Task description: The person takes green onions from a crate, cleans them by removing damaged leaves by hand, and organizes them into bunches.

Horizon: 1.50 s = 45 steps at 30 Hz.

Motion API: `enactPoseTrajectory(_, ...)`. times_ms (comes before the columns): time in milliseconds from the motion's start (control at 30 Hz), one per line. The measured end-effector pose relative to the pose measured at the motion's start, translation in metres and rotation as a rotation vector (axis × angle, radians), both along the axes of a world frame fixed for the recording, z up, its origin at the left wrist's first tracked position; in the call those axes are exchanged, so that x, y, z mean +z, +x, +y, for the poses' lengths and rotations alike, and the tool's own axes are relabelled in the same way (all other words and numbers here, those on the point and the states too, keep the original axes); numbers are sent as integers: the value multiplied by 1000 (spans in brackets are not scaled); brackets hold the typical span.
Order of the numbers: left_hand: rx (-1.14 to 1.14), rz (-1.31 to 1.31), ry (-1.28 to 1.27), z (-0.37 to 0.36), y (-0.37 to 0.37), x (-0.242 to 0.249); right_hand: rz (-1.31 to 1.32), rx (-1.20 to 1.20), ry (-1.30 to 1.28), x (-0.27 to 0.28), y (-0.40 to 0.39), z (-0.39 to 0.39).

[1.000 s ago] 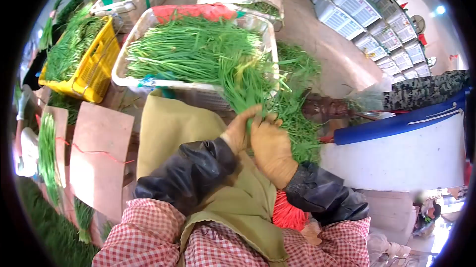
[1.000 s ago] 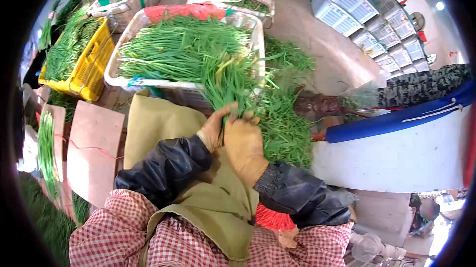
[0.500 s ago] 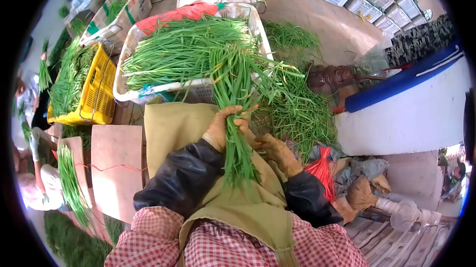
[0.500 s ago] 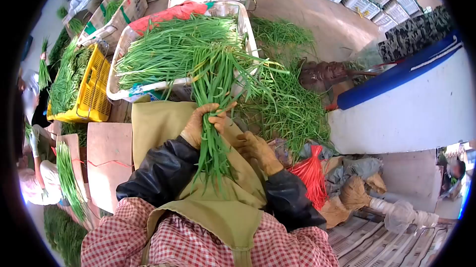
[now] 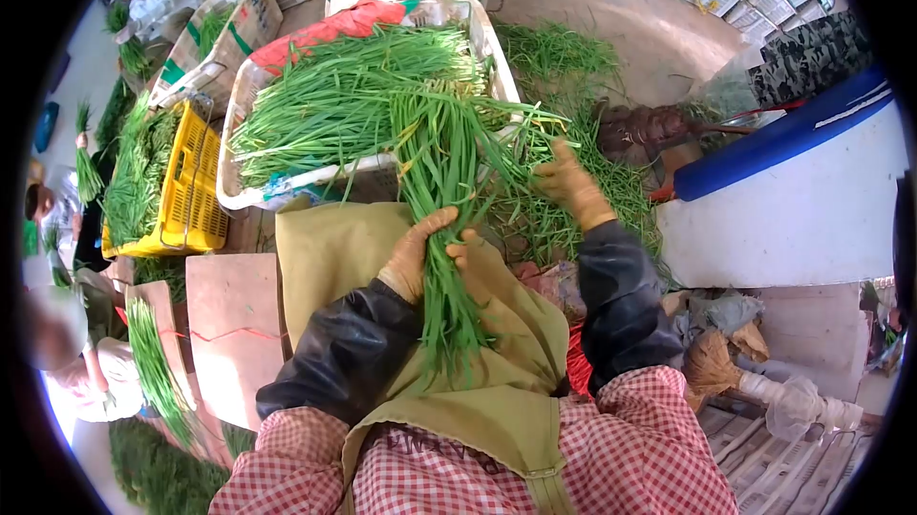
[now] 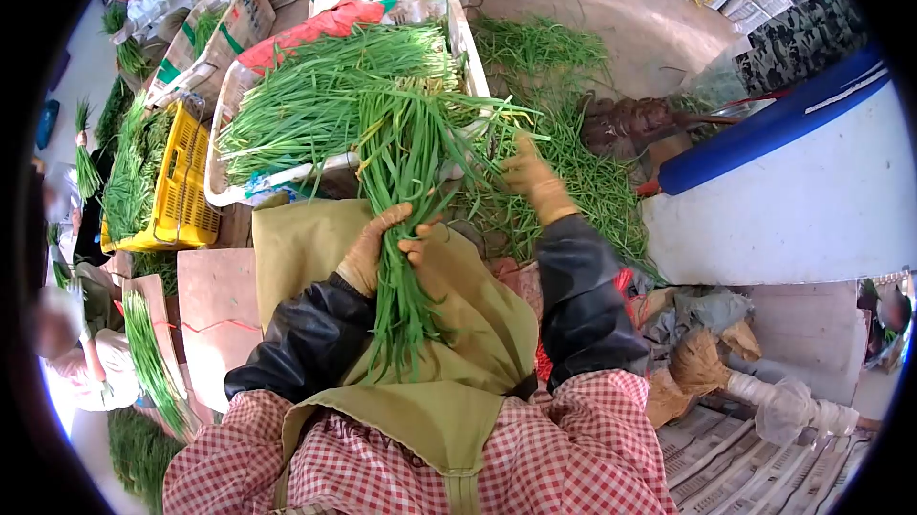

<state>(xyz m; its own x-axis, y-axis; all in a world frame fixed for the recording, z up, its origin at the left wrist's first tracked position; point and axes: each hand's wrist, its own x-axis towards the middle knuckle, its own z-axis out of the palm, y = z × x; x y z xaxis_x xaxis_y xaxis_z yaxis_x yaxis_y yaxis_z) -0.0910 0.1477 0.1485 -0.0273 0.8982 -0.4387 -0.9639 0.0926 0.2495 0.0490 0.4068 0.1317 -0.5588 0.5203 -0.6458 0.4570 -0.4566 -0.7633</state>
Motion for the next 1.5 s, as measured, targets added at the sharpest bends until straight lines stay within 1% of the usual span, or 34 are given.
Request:
enactPoseTrajectory(67,21,70,-95,4,2,-4,248,150,-41,-33,-31,-54)
enactPoseTrajectory(133,41,135,-197,7,7,-7,190,356,106,-44,-48,-112)
enactPoseTrajectory(200,67,124,-309,12,11,2,8,324,486,-41,-43,-148)
enactPoseTrajectory(233,2,132,-337,10,12,10,10,304,326,-46,-46,-141)
enactPoseTrajectory(267,-2,134,-343,10,9,6,11,300,321,-40,-41,-140)
enactPoseTrajectory(333,-211,329,-381,10,1,-4,458,65,-271,-18,-25,-132)
enactPoseTrajectory(367,-195,292,-295,14,5,18,502,25,-138,-16,-18,-121)
enactPoseTrajectory(400,-191,296,-292,16,5,28,506,30,-134,-11,-12,-116)
enactPoseTrajectory(467,-200,356,-337,15,5,41,529,-112,-407,-4,-1,-113)
enactPoseTrajectory(533,-259,401,-290,3,3,59,652,-69,-512,-25,-7,-107)
enactPoseTrajectory(600,-501,733,-264,-11,2,89,859,-265,-656,-21,-24,-106)
enactPoseTrajectory(633,-539,791,-250,-23,-1,84,753,-364,-519,-12,-25,-104)
enactPoseTrajectory(667,-532,802,-256,-38,-11,78,763,-355,-524,-22,-24,-96)
enactPoseTrajectory(700,-592,1240,75,-53,-24,73,862,-409,-631,-41,-20,-83)
enactPoseTrajectory(733,-637,1448,254,-60,-29,77,956,-464,-739,-53,-18,-75)
enactPoseTrajectory(767,-637,1656,433,-67,-34,81,978,-599,-593,-42,-14,-74)
enactPoseTrajectory(800,-959,1745,177,-67,-35,99,978,-602,-598,-51,-8,-69)
enactPoseTrajectory(833,-1282,1791,-97,-69,-35,112,914,-634,-478,-65,0,-63)
enactPoseTrajectory(867,-1289,1787,-95,-74,-36,118,850,-663,-358,-74,7,-59)
enactPoseTrajectory(900,-1246,1772,-211,-80,-39,122,765,-717,-319,-34,22,-79)
enactPoseTrajectory(967,-1207,1753,-324,-85,-47,132,659,-678,-221,-107,35,-49)
enactPoseTrajectory(1033,-1342,1611,-657,-81,-55,141,588,-688,-146,-132,54,-42)
enactPoseTrajectory(1067,-1345,1608,-657,-78,-54,146,585,-689,-148,-146,66,-36)
enactPoseTrajectory(1133,-1389,1949,-616,-71,-47,159,617,-570,-208,-229,109,2)
enactPoseTrajectory(1167,-1420,2082,-607,-63,-38,169,643,-543,-273,-245,127,5)
enactPoseTrajectory(1200,-1421,2079,-598,-58,-35,171,698,-516,-363,-247,140,0)
enactPoseTrajectory(1233,-1361,2294,-607,-54,-32,171,744,-488,-439,-250,149,-7)
enactPoseTrajectory(1267,-1282,2510,-613,-50,-29,173,802,-450,-526,-249,157,-17)
enactPoseTrajectory(1300,-1216,2567,-650,-43,-24,178,646,-483,-405,-179,149,-47)
enactPoseTrajectory(1333,-1212,2564,-644,-42,-24,176,640,-484,-400,-160,148,-61)
enactPoseTrajectory(1400,-910,2730,-569,-39,-26,174,706,-252,-540,-136,147,-78)
enactPoseTrajectory(1433,-871,2794,-556,-39,-23,172,589,-270,-316,-110,139,-98)
enactPoseTrajectory(1467,-860,2793,-560,-40,-22,169,588,-264,-310,-95,136,-107)
enactPoseTrajectory(1500,-735,2819,-558,-44,-22,163,691,-249,-467,-83,135,-113)
